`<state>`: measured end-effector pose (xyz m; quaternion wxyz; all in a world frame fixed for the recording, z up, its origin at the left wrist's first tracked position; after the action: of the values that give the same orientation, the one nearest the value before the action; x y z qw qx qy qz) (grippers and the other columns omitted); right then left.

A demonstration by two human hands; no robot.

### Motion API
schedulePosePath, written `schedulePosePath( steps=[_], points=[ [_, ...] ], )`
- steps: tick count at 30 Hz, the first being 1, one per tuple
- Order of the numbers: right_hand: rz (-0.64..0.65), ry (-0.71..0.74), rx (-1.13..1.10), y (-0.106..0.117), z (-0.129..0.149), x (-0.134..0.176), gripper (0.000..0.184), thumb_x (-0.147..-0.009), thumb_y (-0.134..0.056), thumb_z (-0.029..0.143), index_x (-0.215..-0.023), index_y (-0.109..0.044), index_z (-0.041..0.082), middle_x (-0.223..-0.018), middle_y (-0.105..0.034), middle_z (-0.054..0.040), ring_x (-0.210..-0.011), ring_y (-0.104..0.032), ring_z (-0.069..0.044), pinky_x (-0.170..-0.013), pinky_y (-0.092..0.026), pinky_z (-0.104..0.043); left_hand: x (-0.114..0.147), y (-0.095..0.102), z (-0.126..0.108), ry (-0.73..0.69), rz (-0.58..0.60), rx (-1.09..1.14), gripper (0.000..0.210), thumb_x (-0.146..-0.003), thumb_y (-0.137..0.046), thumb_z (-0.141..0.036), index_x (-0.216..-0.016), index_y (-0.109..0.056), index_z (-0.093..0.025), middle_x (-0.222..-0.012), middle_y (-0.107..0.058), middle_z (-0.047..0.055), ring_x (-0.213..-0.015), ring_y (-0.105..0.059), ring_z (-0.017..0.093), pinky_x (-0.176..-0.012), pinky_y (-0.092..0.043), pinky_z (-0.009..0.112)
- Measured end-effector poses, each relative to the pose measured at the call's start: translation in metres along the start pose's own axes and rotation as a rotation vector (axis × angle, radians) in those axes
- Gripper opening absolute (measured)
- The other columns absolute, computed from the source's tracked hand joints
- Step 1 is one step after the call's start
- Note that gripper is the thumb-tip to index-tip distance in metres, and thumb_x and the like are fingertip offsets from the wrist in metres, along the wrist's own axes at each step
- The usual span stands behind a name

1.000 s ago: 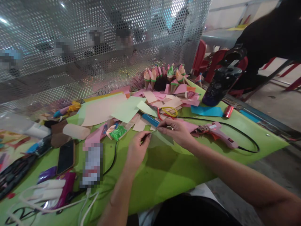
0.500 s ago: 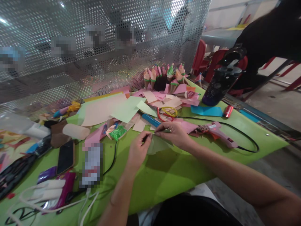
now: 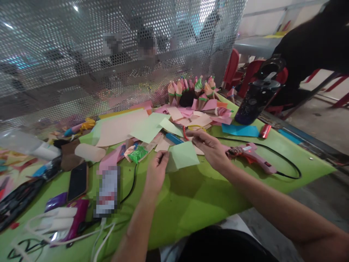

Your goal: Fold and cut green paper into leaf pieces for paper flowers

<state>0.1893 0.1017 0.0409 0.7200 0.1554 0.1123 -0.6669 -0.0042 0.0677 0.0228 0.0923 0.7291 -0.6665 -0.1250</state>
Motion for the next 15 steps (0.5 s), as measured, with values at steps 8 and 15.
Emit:
schedulePosePath(
  steps=[8, 15],
  points=[
    [0.203, -0.014, -0.011, -0.012, -0.003, 0.007, 0.051, -0.064, -0.052, 0.011, -0.11, -0.07, 0.023, -0.102, -0.068, -0.0027, -0.092, -0.058, -0.02, -0.083, -0.044, -0.033, 0.0, -0.004, 0.007, 0.037, 0.016, 0.044, 0.025, -0.087, -0.054, -0.043, -0.08, -0.062, -0.021, -0.076, -0.061, -0.002, -0.077, -0.055, 0.015, -0.071, -0.044, 0.024],
    [0.211, 0.037, -0.014, -0.017, -0.006, 0.006, 0.019, -0.076, -0.067, 0.022, -0.094, -0.072, 0.021, -0.092, -0.07, -0.0042, -0.083, -0.061, -0.02, -0.074, -0.047, -0.031, 0.001, -0.012, 0.018, 0.13, 0.07, 0.151, 0.03, -0.083, -0.059, -0.049, -0.083, -0.065, -0.02, -0.075, -0.063, -0.002, -0.071, -0.054, 0.014, -0.065, -0.043, 0.023]
  ],
)
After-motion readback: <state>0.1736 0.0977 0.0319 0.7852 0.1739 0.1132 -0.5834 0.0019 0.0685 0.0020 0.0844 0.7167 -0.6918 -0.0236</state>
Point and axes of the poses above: each hand's wrist, its own x-axis away from the middle knuckle, its own y-axis out of the back of the hand, z = x × y, the point moved 6 cm from there along -x, towards the middle knuckle
